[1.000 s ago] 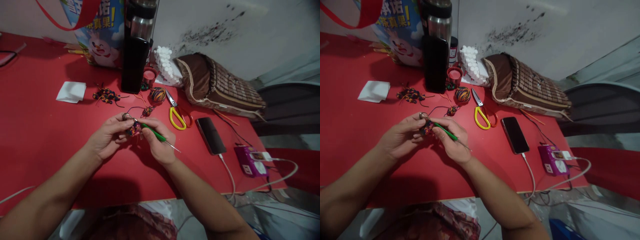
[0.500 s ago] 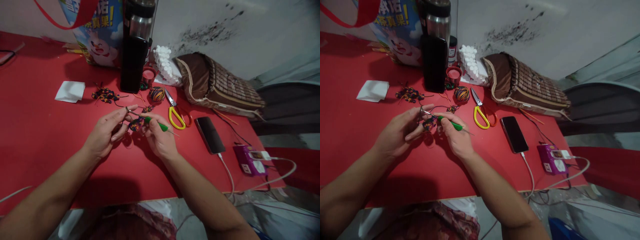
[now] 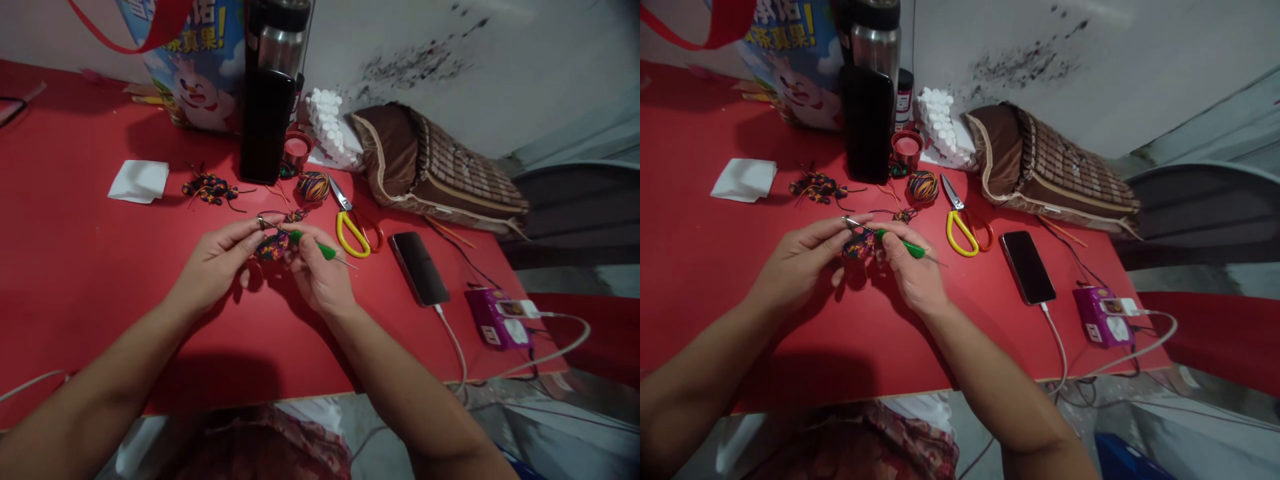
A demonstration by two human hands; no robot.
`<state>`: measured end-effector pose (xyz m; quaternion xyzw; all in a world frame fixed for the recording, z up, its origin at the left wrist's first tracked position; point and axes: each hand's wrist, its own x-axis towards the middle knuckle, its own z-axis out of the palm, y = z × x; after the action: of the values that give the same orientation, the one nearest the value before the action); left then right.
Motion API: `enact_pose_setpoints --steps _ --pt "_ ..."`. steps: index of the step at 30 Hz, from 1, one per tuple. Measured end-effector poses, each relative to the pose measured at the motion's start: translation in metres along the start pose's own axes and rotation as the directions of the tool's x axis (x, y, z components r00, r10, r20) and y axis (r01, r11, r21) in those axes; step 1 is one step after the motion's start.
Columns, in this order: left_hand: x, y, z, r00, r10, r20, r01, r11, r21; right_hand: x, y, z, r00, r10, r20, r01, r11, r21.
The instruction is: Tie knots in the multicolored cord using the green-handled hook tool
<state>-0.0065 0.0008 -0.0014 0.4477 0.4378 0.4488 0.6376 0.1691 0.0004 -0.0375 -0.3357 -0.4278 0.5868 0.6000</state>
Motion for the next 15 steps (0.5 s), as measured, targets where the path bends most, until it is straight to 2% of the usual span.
enact_pose_setpoints --steps 4,7,12,15 --pt "-0.0019 0.0055 0.0008 0.996 0.079 -0.044 -0.074 0.991 0.111 -0.0002 -0.0009 0.0000 1.000 -0.007 -0.002 0.007 0.998 -0.058" --pt "-0.0014 0.0085 0.0008 0.997 0.048 -0.052 -0.043 0.996 0.083 -0.0008 -0.0011 0.0005 1.000 0.001 0.000 -0.001 0.996 -0.086" --pt "0.0031 0.0064 0.0043 0.991 -0.062 -0.114 0.039 0.979 -0.199 -0.0018 0.0001 -0.0002 1.000 0.028 0.014 -0.027 0.999 -0.037" --pt "0.0044 0.0042 0.0067 0.982 -0.179 -0.065 0.149 0.934 -0.326 -0.0017 0.0016 -0.0010 0.999 0.037 0.000 -0.037 0.999 -0.031"
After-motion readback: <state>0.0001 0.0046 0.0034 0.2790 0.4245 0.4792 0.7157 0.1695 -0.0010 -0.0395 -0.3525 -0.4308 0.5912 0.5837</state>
